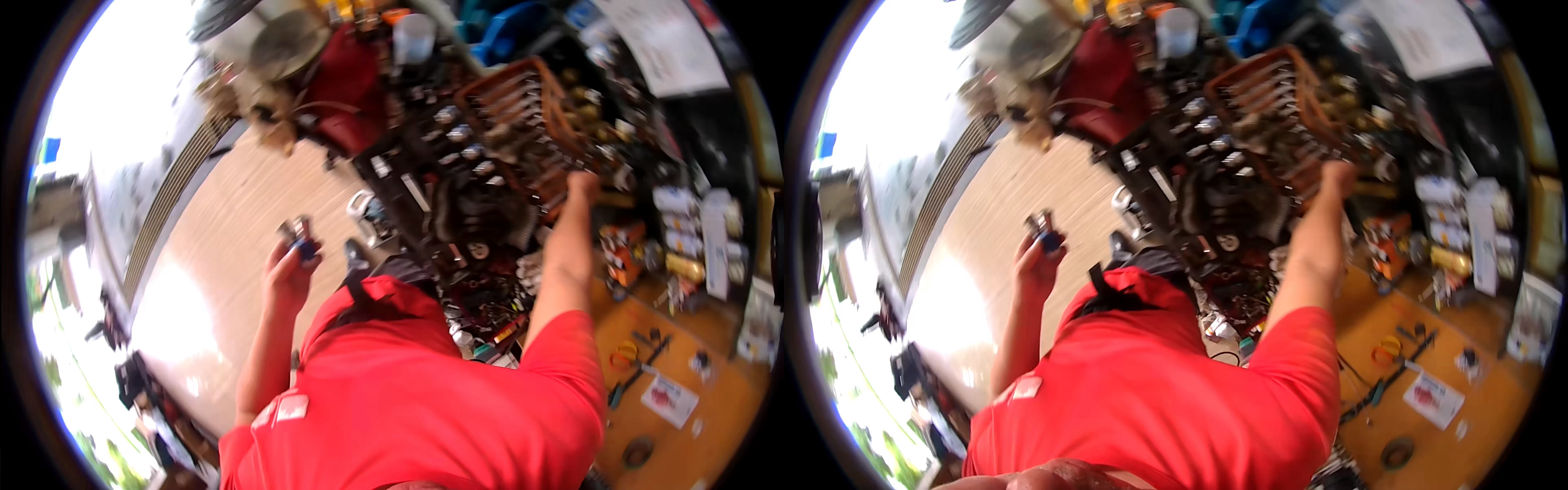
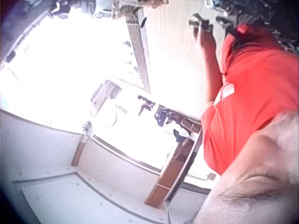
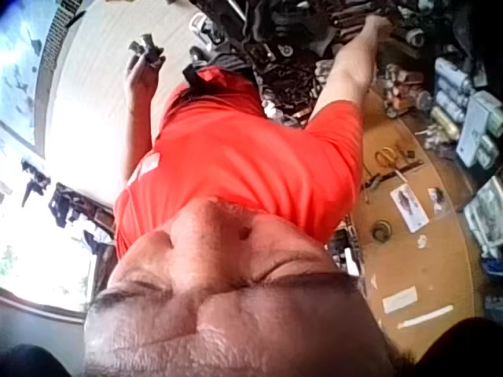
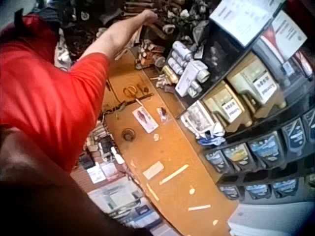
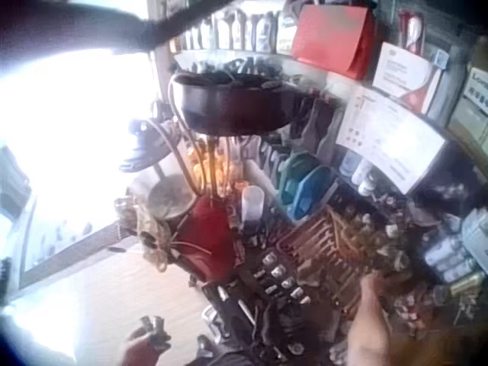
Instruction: The person uses a wrench and an adjustable wrench to loosen and tighten components on a small metal and blue valve assembly, walks to a workbench to select parts, and continues the repair while kneeling.
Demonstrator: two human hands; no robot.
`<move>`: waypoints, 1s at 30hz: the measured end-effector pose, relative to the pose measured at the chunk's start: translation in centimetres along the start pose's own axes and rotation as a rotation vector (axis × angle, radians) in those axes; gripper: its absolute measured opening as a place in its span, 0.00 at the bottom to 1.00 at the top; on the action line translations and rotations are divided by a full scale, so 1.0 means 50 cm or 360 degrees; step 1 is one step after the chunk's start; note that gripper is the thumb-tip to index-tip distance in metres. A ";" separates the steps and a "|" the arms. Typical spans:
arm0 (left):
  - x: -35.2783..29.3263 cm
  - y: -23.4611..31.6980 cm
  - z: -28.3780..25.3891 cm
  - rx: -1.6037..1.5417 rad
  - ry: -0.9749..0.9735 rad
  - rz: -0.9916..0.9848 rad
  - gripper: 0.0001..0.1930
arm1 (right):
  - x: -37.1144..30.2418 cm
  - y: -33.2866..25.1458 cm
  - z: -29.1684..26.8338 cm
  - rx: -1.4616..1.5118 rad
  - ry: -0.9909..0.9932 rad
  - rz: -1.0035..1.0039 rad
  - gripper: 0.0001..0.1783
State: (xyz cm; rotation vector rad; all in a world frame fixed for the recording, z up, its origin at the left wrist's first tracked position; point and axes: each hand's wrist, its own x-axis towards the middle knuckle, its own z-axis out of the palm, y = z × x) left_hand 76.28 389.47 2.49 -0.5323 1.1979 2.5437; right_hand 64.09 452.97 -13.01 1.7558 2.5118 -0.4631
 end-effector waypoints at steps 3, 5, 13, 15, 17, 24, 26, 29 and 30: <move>0.006 0.014 0.007 -0.0016 -0.0010 0.0012 0.19 | 0.001 -0.016 -0.009 -0.0114 -0.0149 0.0043 0.21; -0.001 0.015 0.001 -0.0100 -0.0002 0.0031 0.17 | 0.015 -0.021 -0.016 -0.0170 -0.0105 -0.0064 0.21; -0.007 -0.001 -0.003 -0.0242 0.0089 0.0029 0.15 | -0.263 -0.013 -0.099 0.1692 -0.0242 -0.0791 0.08; 0.000 -0.009 -0.004 -0.0187 0.0045 0.0038 0.15 | -0.392 -0.029 -0.135 0.1421 -0.0531 -0.1170 0.11; 0.012 -0.012 0.001 -0.0134 -0.0002 0.0053 0.15 | -0.579 -0.114 -0.197 0.1066 -0.0368 -0.2189 0.17; 0.008 0.004 -0.008 -0.0044 -0.0265 0.0144 0.16 | -0.866 -0.155 -0.216 0.0375 -0.0968 -0.2512 0.22; 0.002 0.013 -0.024 -0.0020 -0.0322 0.0172 0.17 | -0.896 -0.163 -0.224 0.0370 -0.0924 -0.2542 0.21; -0.020 0.034 -0.033 0.0024 -0.0328 0.0149 0.15 | -0.930 -0.165 -0.222 0.0380 -0.0910 -0.2586 0.21; -0.027 0.039 -0.033 0.0003 -0.0346 0.0174 0.14 | -0.940 -0.165 -0.220 0.0386 -0.0914 -0.2601 0.21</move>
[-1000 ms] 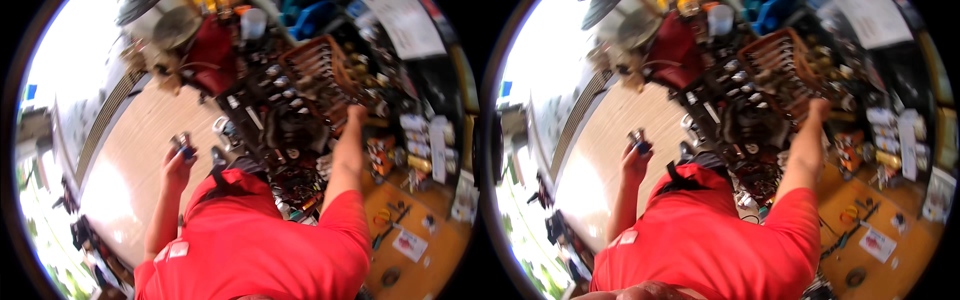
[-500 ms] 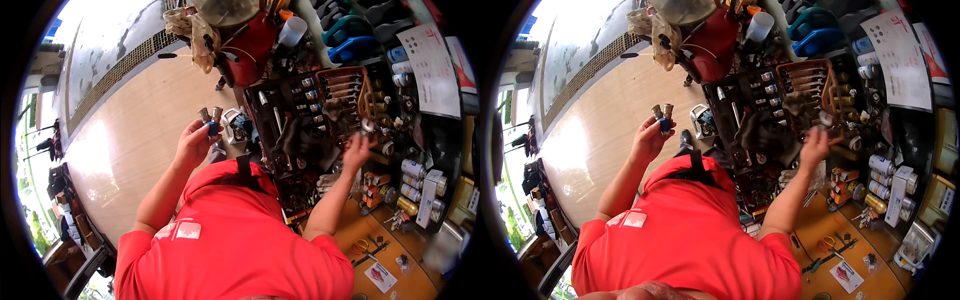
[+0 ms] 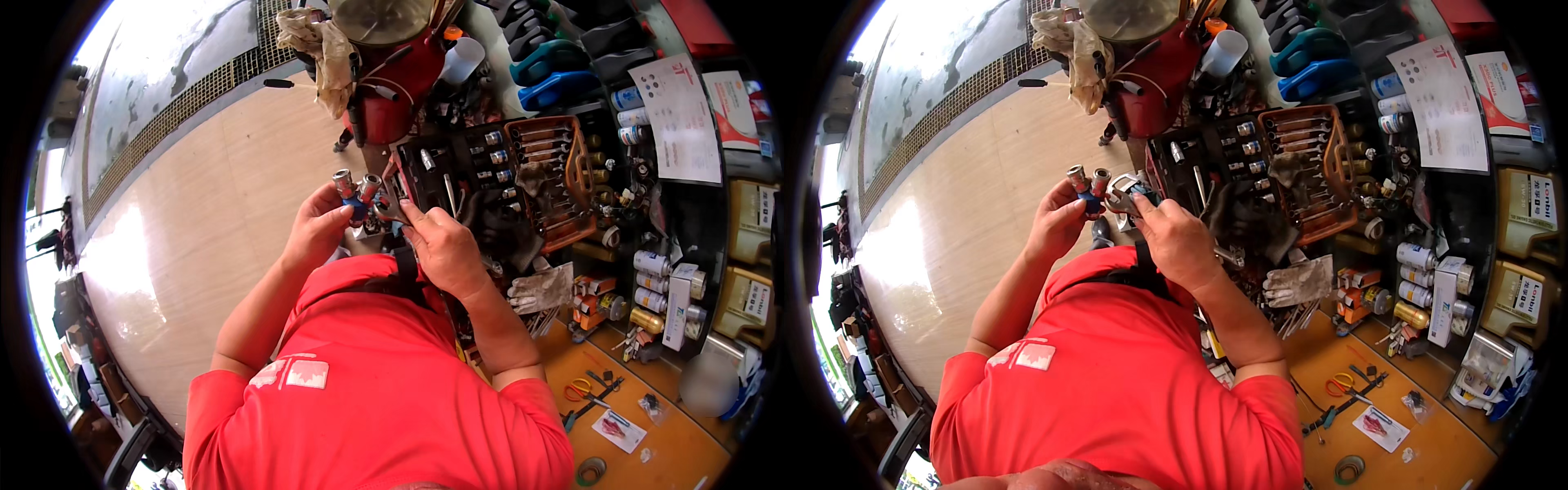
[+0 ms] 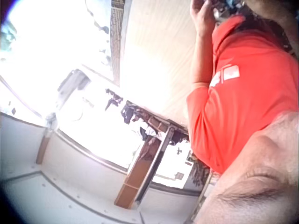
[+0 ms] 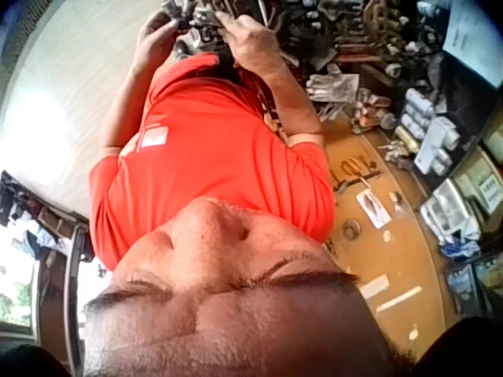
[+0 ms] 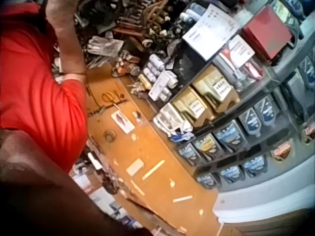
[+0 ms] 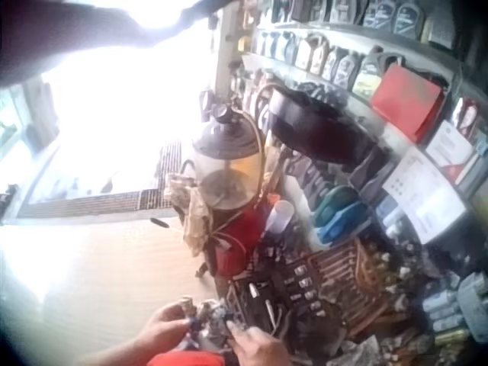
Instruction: The person uses a wrench and an adjustable wrench to loosen and tighten components on a small metal and blue valve assembly, walks to a workbench to select parts, and continues the repair while kneeling.
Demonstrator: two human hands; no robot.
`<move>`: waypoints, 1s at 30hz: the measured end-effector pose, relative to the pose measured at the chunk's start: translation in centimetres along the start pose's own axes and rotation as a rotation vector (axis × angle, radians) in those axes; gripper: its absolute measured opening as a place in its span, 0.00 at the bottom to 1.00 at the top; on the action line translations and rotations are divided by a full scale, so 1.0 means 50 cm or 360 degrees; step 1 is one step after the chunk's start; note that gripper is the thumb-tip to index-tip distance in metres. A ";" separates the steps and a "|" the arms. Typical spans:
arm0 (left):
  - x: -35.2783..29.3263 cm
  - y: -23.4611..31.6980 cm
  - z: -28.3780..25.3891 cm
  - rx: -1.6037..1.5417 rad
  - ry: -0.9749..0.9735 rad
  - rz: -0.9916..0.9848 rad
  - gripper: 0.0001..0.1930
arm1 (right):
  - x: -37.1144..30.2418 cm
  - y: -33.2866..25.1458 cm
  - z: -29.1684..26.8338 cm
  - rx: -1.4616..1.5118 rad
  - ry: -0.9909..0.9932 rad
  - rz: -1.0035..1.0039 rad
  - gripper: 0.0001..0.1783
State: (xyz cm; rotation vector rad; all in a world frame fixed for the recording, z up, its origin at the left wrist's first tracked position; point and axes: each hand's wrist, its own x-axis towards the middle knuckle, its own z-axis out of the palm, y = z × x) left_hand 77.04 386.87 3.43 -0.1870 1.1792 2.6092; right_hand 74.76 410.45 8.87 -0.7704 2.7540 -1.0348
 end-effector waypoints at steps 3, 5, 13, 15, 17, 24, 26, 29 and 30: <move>-0.017 0.009 0.007 -0.0079 -0.0033 0.0081 0.14 | 0.010 -0.031 0.016 0.0010 -0.0006 -0.0040 0.21; -0.029 0.016 0.006 -0.0153 -0.0036 0.0136 0.17 | 0.013 -0.049 0.027 -0.0010 0.0000 -0.0060 0.21; -0.064 0.033 -0.061 0.0063 -0.0043 0.0244 0.19 | 0.021 -0.119 0.060 -0.0222 -0.0055 -0.0067 0.21; -0.071 0.032 -0.083 0.0112 -0.0002 0.0230 0.20 | 0.024 -0.132 0.073 -0.0239 -0.0054 -0.0054 0.21; -0.078 0.032 -0.097 0.0051 0.0001 0.0232 0.20 | 0.028 -0.143 0.085 -0.0320 -0.0083 -0.0058 0.21; -0.090 0.040 -0.131 -0.0222 -0.0077 0.0214 0.17 | 0.062 -0.198 0.100 -0.0779 -0.0077 -0.0153 0.19; -0.089 0.051 -0.125 -0.0272 -0.0089 0.0248 0.18 | 0.068 -0.209 0.112 -0.0799 -0.0049 -0.0148 0.19; -0.093 0.059 -0.138 -0.0268 -0.0081 0.0269 0.21 | 0.073 -0.226 0.122 -0.0838 -0.0032 -0.0183 0.18; -0.093 0.062 -0.139 -0.0269 -0.0067 0.0283 0.21 | 0.074 -0.230 0.125 -0.0795 -0.0035 -0.0192 0.19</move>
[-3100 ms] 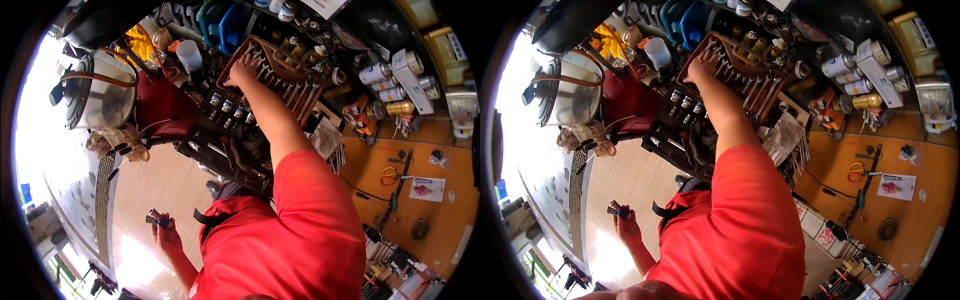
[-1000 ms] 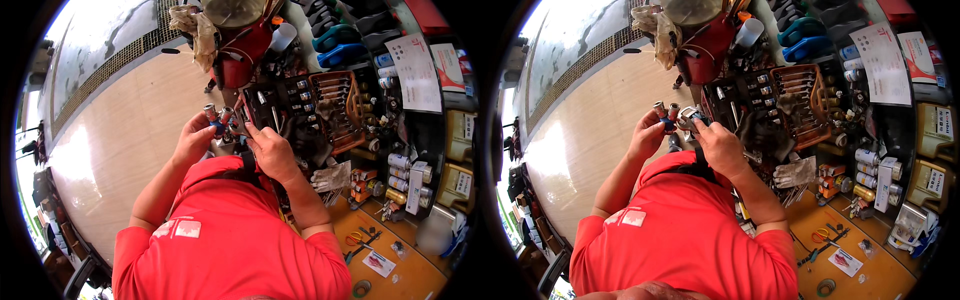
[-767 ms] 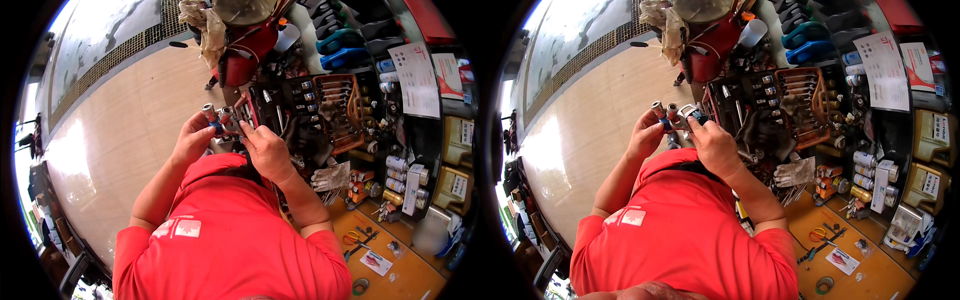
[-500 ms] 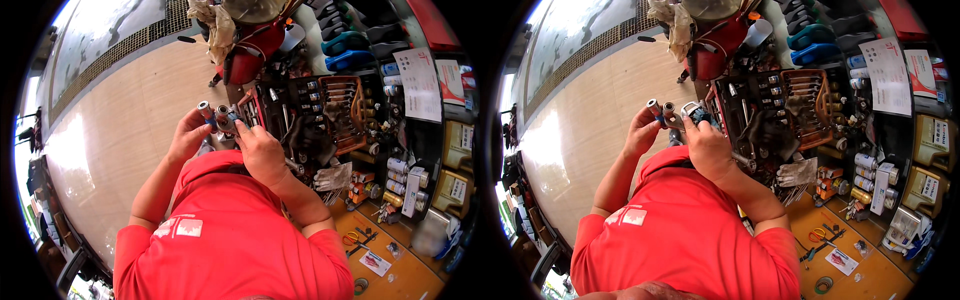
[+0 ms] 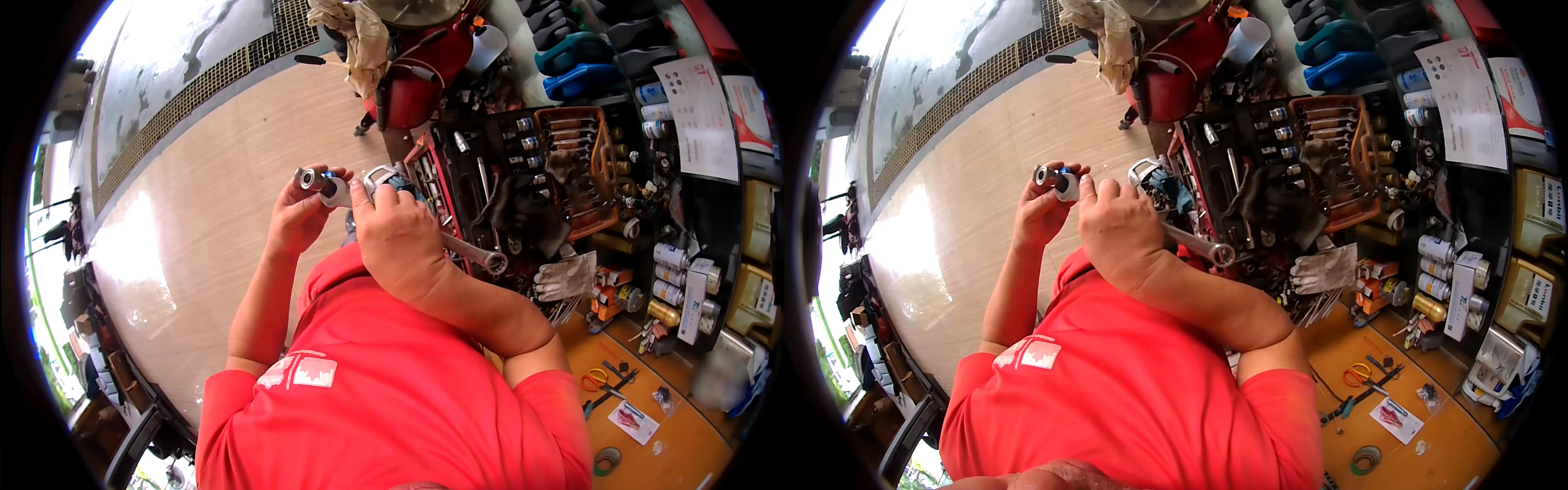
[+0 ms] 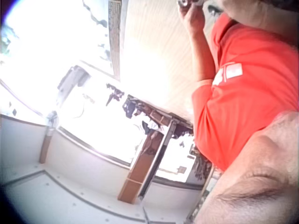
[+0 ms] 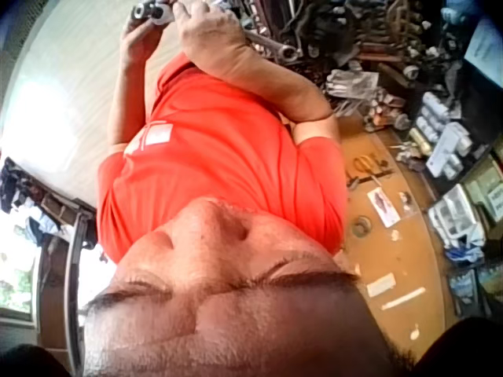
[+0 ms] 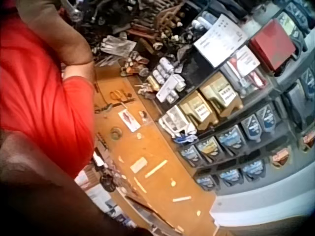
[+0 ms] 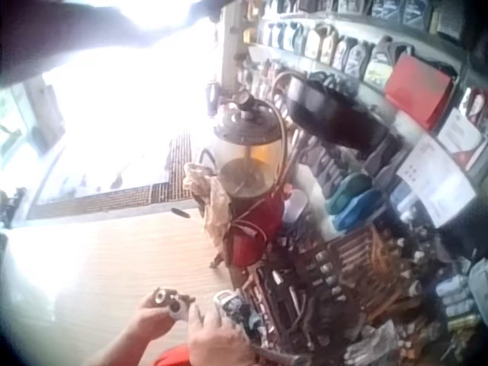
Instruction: The person uses a wrench and an adjustable wrench to loosen and tighten components on a small metal and blue valve assembly, walks to a workbench to select parts, and continues the repair while kneeling.
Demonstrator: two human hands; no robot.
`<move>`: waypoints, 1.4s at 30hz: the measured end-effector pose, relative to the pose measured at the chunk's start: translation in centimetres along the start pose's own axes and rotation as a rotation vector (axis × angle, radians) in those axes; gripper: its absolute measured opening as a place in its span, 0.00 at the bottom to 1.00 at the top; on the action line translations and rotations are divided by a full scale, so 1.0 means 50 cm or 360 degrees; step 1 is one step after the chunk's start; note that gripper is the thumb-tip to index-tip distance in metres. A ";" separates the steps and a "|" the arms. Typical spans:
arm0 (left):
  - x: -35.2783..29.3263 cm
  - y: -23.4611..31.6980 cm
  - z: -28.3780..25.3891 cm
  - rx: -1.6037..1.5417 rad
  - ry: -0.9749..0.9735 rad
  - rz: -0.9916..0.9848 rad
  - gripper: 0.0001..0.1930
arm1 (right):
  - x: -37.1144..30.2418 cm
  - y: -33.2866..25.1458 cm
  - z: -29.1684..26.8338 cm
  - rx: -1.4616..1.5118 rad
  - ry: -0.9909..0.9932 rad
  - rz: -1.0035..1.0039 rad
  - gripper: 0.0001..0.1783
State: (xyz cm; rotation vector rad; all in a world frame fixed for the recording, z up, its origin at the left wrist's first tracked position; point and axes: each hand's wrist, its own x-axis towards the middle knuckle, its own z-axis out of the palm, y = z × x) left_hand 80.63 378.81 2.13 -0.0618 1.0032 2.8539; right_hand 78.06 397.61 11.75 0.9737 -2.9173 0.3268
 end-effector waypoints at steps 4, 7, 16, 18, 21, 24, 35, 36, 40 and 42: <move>0.004 0.016 -0.008 0.0056 -0.0078 0.0044 0.24 | 0.002 -0.012 -0.010 0.0104 0.0001 -0.0027 0.20; 0.004 0.023 -0.013 0.0114 -0.0076 0.0043 0.25 | -0.001 -0.013 -0.005 0.0136 0.0033 -0.0023 0.20; 0.010 0.025 -0.013 0.0188 -0.0057 0.0007 0.27 | -0.005 0.001 0.002 0.0163 0.0037 -0.0030 0.21; 0.012 0.024 -0.012 0.0201 -0.0023 -0.0004 0.26 | -0.003 0.004 0.000 0.0194 -0.0005 -0.0012 0.21; 0.013 0.023 -0.014 0.0252 0.0044 0.0002 0.23 | 0.006 0.013 0.002 0.0321 -0.0092 0.0025 0.20; 0.011 0.018 -0.031 0.0347 0.0093 0.0034 0.18 | 0.013 0.026 0.001 0.0484 -0.0188 0.0078 0.20; 0.011 0.029 -0.017 0.0497 0.0107 0.0058 0.16 | 0.026 0.042 0.005 0.0772 -0.0349 0.0161 0.19; 0.010 0.029 -0.019 0.0542 0.0109 0.0058 0.16 | 0.028 0.043 0.004 0.0775 -0.0376 0.0155 0.19; 0.005 0.038 -0.009 0.0687 0.0164 0.0038 0.15 | 0.036 0.052 0.002 0.0740 -0.0449 0.0085 0.18; 0.004 0.038 -0.002 0.0754 0.0187 0.0046 0.14 | 0.039 0.055 0.003 0.0748 -0.0476 0.0079 0.18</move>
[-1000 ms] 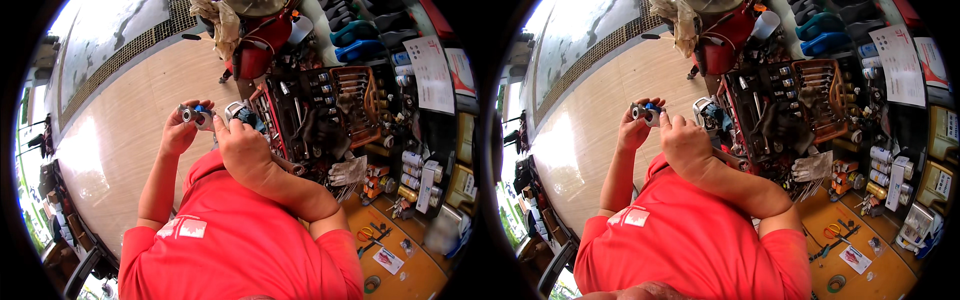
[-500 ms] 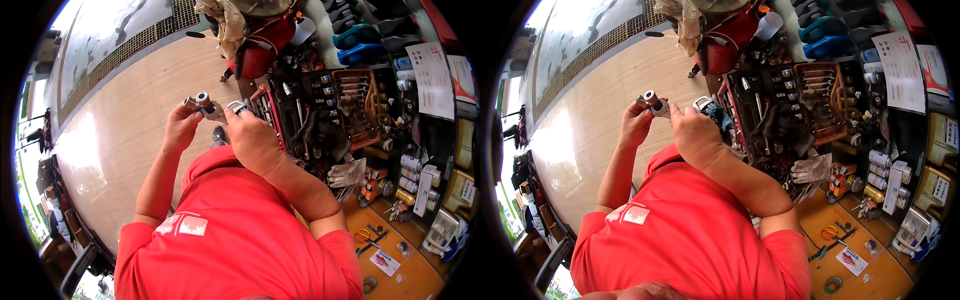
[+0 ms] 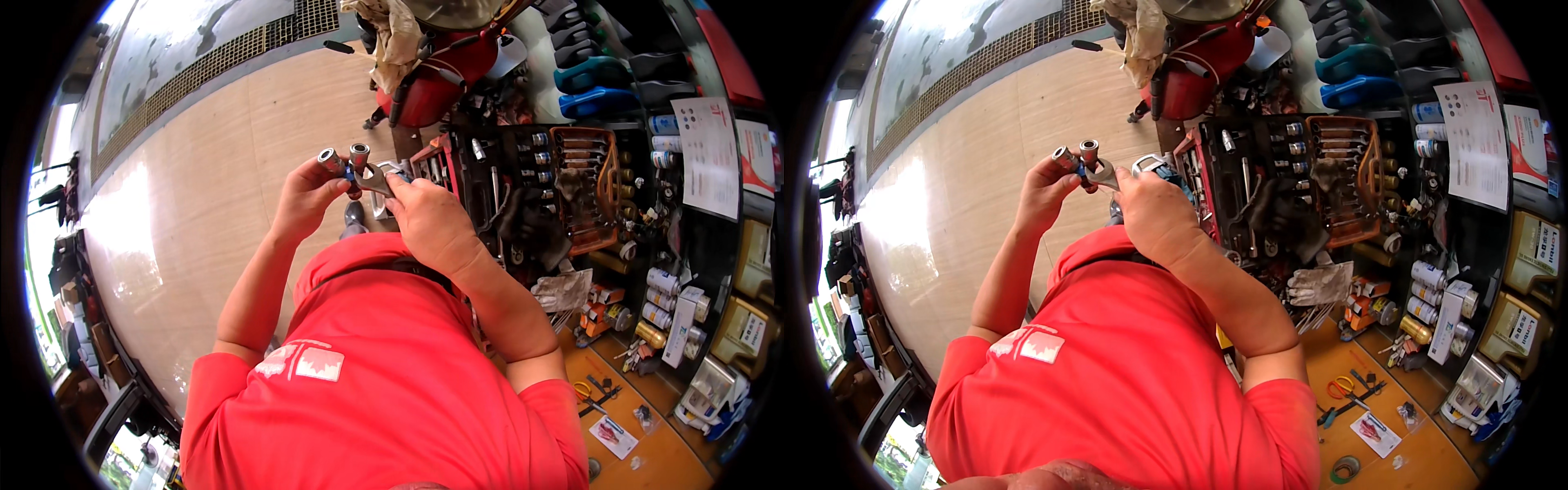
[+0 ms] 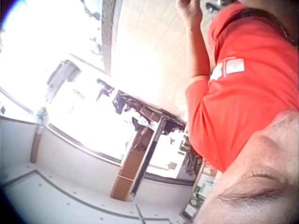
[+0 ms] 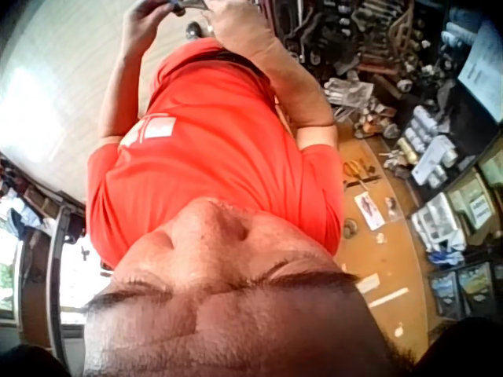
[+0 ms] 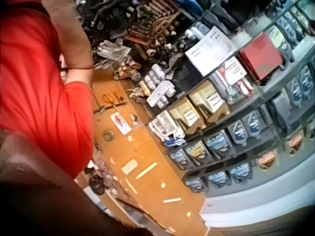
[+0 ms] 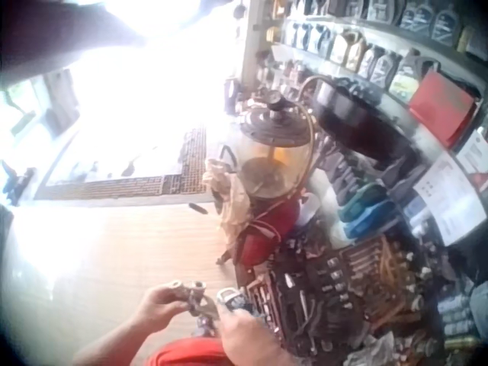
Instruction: The person uses a wrench and an adjustable wrench to loosen and tighten components on a small metal and blue valve assembly, walks to a workbench to select parts, and continues the repair while kneeling.
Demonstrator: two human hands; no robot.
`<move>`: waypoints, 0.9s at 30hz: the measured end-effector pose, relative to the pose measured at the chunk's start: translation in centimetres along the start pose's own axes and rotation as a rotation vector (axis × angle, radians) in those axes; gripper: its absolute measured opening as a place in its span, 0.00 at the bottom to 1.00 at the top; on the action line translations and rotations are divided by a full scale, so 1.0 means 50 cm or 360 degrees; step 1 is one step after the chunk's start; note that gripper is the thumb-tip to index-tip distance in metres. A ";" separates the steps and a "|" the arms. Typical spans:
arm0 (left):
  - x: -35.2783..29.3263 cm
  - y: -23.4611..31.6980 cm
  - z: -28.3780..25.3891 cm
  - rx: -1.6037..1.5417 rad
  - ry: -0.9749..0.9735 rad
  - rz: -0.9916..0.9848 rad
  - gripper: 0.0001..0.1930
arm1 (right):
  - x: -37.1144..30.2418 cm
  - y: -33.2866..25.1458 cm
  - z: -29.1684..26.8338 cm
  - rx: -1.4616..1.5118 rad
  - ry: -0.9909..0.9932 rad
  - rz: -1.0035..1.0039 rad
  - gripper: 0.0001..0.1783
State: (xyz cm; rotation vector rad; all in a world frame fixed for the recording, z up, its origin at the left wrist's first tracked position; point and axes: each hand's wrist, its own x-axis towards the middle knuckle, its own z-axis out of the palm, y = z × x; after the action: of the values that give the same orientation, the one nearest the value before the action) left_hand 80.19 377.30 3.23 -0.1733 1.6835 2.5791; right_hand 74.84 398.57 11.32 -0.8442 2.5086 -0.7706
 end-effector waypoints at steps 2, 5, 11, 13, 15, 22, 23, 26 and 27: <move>0.001 -0.001 0.003 0.0078 0.0004 0.0041 0.13 | 0.004 0.000 0.000 0.0061 -0.0028 0.0040 0.18; 0.001 0.002 0.008 0.0187 0.0079 -0.0011 0.13 | 0.005 0.004 0.009 0.0099 -0.0013 0.0054 0.17; -0.001 0.002 0.000 0.0028 0.0053 -0.0077 0.12 | 0.005 0.006 0.017 0.0164 0.0033 0.0023 0.17; -0.004 -0.010 -0.013 -0.0013 0.0029 -0.0080 0.12 | 0.004 0.010 0.019 0.0192 0.0046 -0.0002 0.17; -0.007 -0.014 -0.015 -0.0158 0.0006 -0.0150 0.12 | 0.001 0.015 0.022 0.0231 0.0064 -0.0017 0.18; -0.016 -0.021 -0.014 -0.0521 0.0062 -0.0392 0.16 | -0.010 0.052 0.041 0.0436 0.0217 -0.0046 0.17; -0.016 -0.021 -0.014 -0.0529 0.0079 -0.0408 0.16 | -0.012 0.058 0.044 0.0452 0.0261 -0.0050 0.16; -0.017 -0.015 -0.011 -0.0521 0.0080 -0.0426 0.16 | -0.011 0.067 0.045 0.0674 0.0342 0.0029 0.13; -0.018 -0.018 -0.012 -0.0526 0.0059 -0.0434 0.16 | -0.008 0.070 0.042 0.0785 0.0246 0.0125 0.13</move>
State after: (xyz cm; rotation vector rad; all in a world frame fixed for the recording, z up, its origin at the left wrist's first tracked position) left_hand 81.24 377.13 2.28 -0.4344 1.1357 2.6306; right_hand 74.70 400.37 7.64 -0.5255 2.2977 -1.3927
